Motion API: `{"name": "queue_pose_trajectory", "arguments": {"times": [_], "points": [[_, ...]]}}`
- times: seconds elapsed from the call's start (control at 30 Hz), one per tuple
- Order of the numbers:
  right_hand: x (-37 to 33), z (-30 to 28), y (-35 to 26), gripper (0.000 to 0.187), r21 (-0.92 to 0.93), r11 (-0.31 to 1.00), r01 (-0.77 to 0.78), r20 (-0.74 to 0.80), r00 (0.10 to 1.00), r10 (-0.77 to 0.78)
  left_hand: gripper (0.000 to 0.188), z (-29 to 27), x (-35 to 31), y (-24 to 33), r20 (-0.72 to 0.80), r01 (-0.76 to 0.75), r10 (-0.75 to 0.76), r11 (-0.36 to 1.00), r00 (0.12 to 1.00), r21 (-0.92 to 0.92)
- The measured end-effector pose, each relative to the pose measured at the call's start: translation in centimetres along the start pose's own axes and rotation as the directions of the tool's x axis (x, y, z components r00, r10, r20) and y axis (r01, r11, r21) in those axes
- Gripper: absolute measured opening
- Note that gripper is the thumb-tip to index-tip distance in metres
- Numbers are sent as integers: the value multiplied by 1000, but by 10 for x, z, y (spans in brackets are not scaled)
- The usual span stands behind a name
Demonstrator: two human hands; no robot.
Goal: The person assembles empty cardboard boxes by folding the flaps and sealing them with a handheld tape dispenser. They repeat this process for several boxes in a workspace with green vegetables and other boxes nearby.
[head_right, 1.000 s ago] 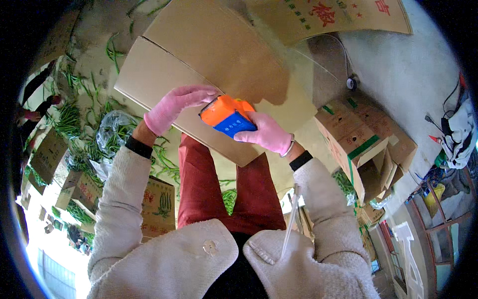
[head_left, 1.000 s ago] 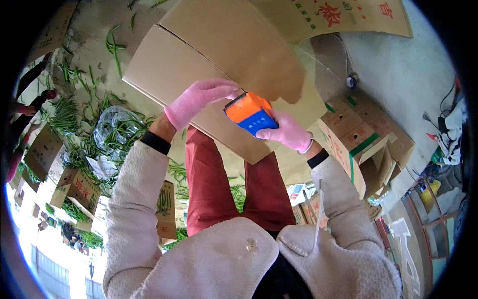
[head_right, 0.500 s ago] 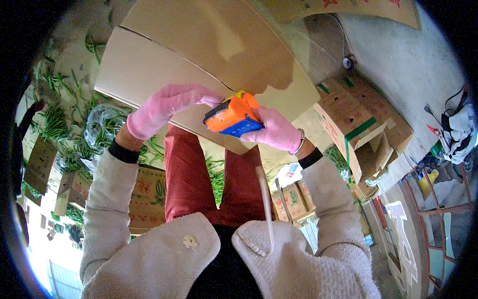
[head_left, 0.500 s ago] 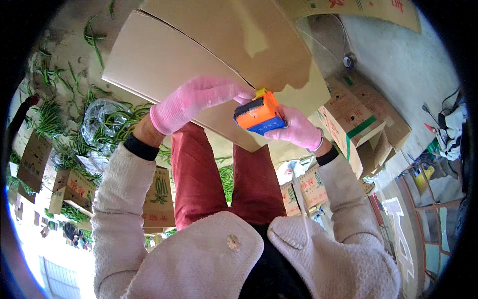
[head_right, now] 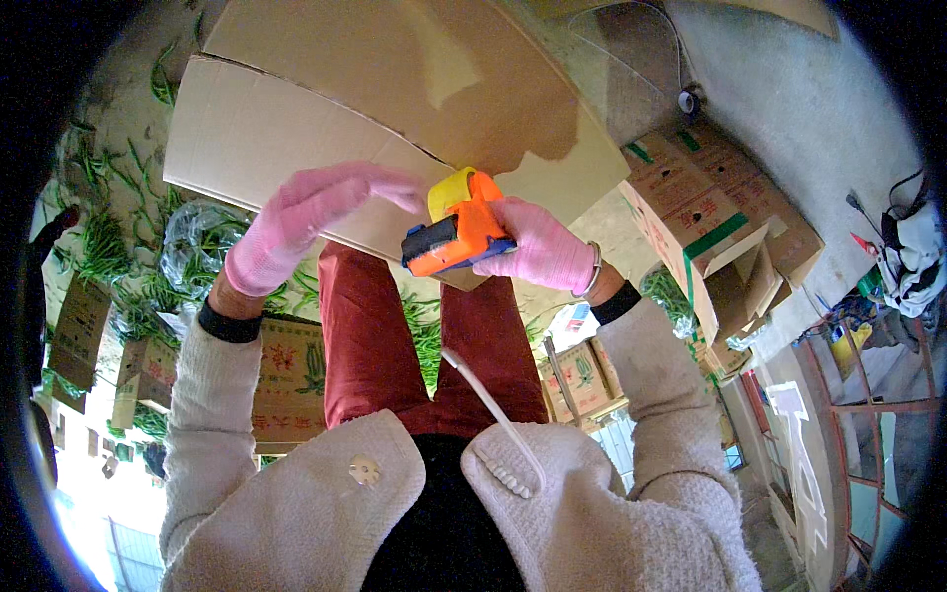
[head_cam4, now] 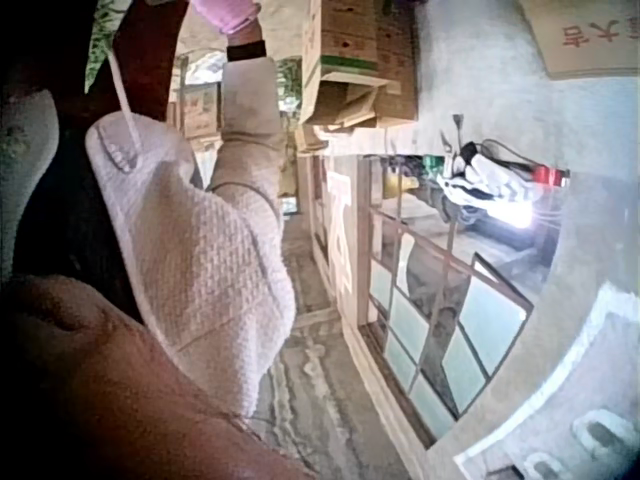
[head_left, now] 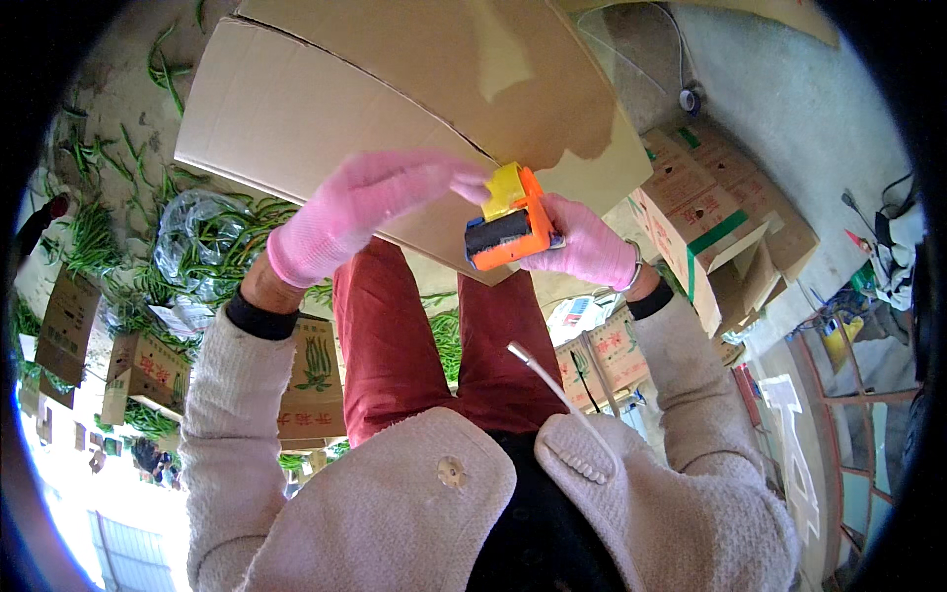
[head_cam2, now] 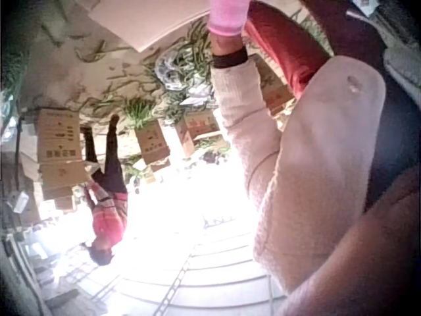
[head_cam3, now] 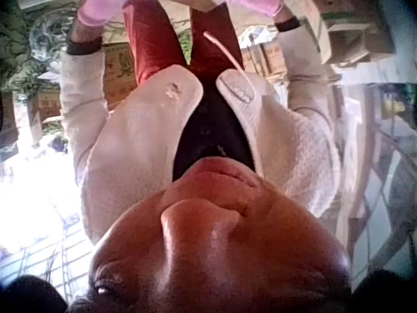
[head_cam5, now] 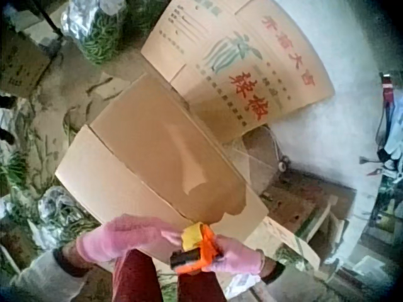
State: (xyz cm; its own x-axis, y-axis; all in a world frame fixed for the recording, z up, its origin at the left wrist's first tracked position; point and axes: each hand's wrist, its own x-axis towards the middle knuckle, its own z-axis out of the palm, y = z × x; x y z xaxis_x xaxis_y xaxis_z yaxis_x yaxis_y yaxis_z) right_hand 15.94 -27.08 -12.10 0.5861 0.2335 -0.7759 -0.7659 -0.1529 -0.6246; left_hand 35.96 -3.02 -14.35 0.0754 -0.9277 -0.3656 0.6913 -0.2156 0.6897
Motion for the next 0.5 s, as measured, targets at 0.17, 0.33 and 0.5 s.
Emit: {"name": "queue_pose_trajectory", "arguments": {"times": [0.17, 0.33, 0.5], "points": [[-2, 3, 7, 39, -91, 994, 65, -32, 997, -69, 43, 6, -4, -2, -153, 74, -57, 991, 987, 112], [-2, 3, 6, 39, -125, 988, 90, -23, 995, -93, 42, 21, 7, -18, -72, 48, -37, 985, 997, 163], [-2, 4, 0, 40, -93, 990, 104, -40, 993, -108, 42, 30, 22, -13, 10, -1, 0, 995, 1000, 103]]}}
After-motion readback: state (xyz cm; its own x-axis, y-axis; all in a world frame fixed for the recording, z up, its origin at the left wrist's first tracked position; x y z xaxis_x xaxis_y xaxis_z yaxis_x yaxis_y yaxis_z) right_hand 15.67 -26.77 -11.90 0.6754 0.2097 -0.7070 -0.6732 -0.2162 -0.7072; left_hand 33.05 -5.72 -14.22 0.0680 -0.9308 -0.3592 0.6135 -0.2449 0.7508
